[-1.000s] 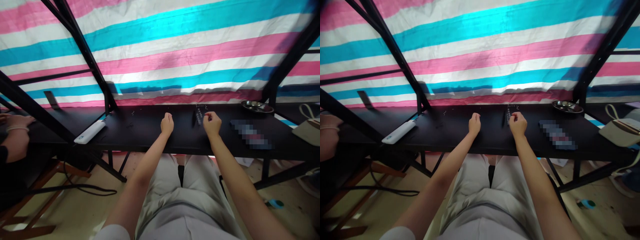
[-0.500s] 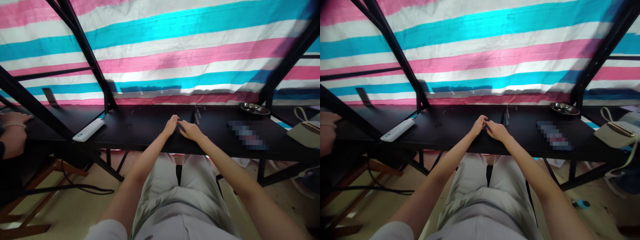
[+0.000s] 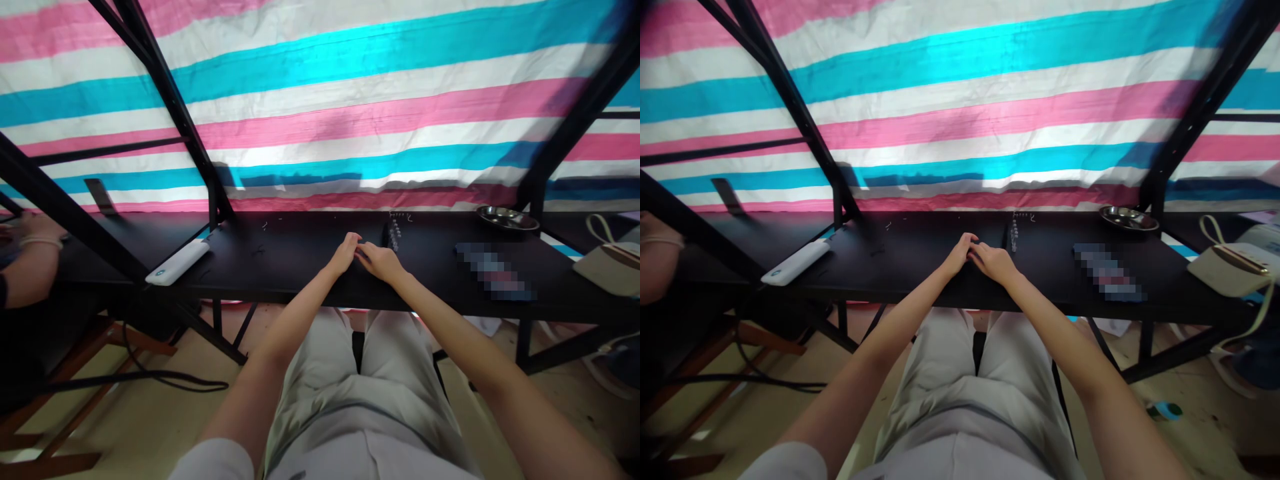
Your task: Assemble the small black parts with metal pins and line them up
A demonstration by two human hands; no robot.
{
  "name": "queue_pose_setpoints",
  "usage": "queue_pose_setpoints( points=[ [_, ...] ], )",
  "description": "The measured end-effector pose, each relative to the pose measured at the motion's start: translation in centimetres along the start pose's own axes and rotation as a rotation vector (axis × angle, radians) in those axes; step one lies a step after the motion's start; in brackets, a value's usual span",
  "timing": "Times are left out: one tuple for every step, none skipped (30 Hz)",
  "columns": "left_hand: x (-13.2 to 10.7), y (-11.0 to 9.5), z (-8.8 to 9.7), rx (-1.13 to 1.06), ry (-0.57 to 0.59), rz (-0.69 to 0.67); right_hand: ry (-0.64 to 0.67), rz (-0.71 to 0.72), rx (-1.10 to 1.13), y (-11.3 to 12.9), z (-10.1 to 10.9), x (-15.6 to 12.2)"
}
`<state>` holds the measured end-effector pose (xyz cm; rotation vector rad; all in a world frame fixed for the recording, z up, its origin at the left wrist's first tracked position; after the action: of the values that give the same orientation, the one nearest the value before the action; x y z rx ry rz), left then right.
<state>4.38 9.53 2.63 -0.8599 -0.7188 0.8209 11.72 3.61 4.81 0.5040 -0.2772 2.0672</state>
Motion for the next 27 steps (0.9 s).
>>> queue_pose_setpoints(
  points=[
    [0.0,-0.1,-0.2,-0.009,0.026,-0.011,0.004,0.001,0.006,0.0,0.0,0.0],
    [-0.1,-0.3,-0.4,-0.016,0.050,-0.022,0.008,0.004,0.016,0.1,-0.1,0.1],
    [-0.2,-0.4,-0.5,-0.022,0.069,-0.030,0.014,0.006,0.029,0.1,-0.1,0.1],
    [-0.2,-0.5,-0.6,-0.027,0.078,-0.037,0.018,0.007,0.044,0.0,-0.2,0.1],
    [-0.3,-0.7,-0.6,-0.036,0.084,-0.047,0.021,0.006,0.061,0.0,-0.2,0.1],
    [-0.4,-0.8,-0.6,-0.046,0.085,-0.063,0.022,0.003,0.079,-0.1,-0.2,0.1],
    [-0.5,-1.0,-0.6,-0.051,0.079,-0.082,0.022,-0.001,0.098,-0.2,-0.2,0.1],
    [-0.5,-1.2,-0.4,-0.042,0.070,-0.103,0.020,-0.005,0.118,-0.3,-0.2,0.1],
    [-0.6,-1.4,-0.2,-0.013,0.053,-0.122,0.015,-0.009,0.136,-0.4,-0.2,0.1],
    [-0.7,-1.7,0.1,0.035,0.031,-0.139,0.005,-0.014,0.149,-0.6,-0.1,0.0],
    [-0.7,-1.9,0.4,0.101,0.005,-0.160,-0.012,-0.023,0.157,-0.8,0.0,0.0],
    [-0.9,-2.3,0.8,0.180,-0.026,-0.189,-0.039,-0.039,0.159,-1.0,0.2,-0.1],
    [-1.0,-2.9,1.1,0.266,-0.058,-0.228,-0.073,-0.062,0.156,-1.3,0.4,-0.2],
    [-1.2,-3.4,1.3,0.353,-0.094,-0.272,-0.110,-0.085,0.148,-1.6,0.7,-0.3],
    [-1.4,-4.0,1.6,0.433,-0.133,-0.316,-0.147,-0.107,0.138,-1.8,0.9,-0.4],
    [-1.7,-4.6,1.7,0.505,-0.169,-0.356,-0.177,-0.122,0.126,-2.0,1.1,-0.5],
    [-2.0,-5.0,1.8,0.565,-0.200,-0.387,-0.199,-0.127,0.114,-2.1,1.3,-0.6],
    [-2.2,-5.4,1.7,0.613,-0.221,-0.409,-0.214,-0.124,0.104,-2.0,1.5,-0.6],
    [-2.3,-5.6,1.6,0.650,-0.229,-0.427,-0.227,-0.114,0.098,-1.9,1.6,-0.6],
    [-2.5,-5.8,1.4,0.676,-0.225,-0.446,-0.239,-0.106,0.095,-1.8,1.7,-0.7],
    [-2.5,-6.0,1.1,0.693,-0.209,-0.464,-0.253,-0.098,0.097,-1.7,1.9,-0.7],
    [-2.6,-6.1,0.8,0.700,-0.188,-0.481,-0.267,-0.090,0.102,-1.6,2.1,-0.8],
    [-2.6,-6.1,0.5,0.699,-0.167,-0.497,-0.280,-0.080,0.110,-1.5,2.3,-0.8],
    [-2.6,-6.1,0.3,0.692,-0.151,-0.509,-0.288,-0.065,0.120,-1.4,2.4,-0.9],
    [-2.6,-6.0,0.2,0.678,-0.143,-0.517,-0.290,-0.046,0.131,-1.2,2.6,-0.9],
    [-2.5,-5.9,0.2,0.660,-0.139,-0.518,-0.287,-0.023,0.142,-1.0,2.6,-0.8],
    [-2.4,-5.7,0.3,0.637,-0.136,-0.516,-0.280,0.004,0.153,-0.7,2.7,-0.8]
  ],
)
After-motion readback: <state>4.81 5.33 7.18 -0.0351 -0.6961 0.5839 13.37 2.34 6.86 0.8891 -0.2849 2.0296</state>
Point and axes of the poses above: each hand's wrist, its own x-axis towards the middle knuckle, its own z-axis out of the back of the hand, y = z × x, the point moved 9 cm from there along x, towards the middle knuckle, and after that the axes turned 10 degrees about y, right-handed, at the moved point
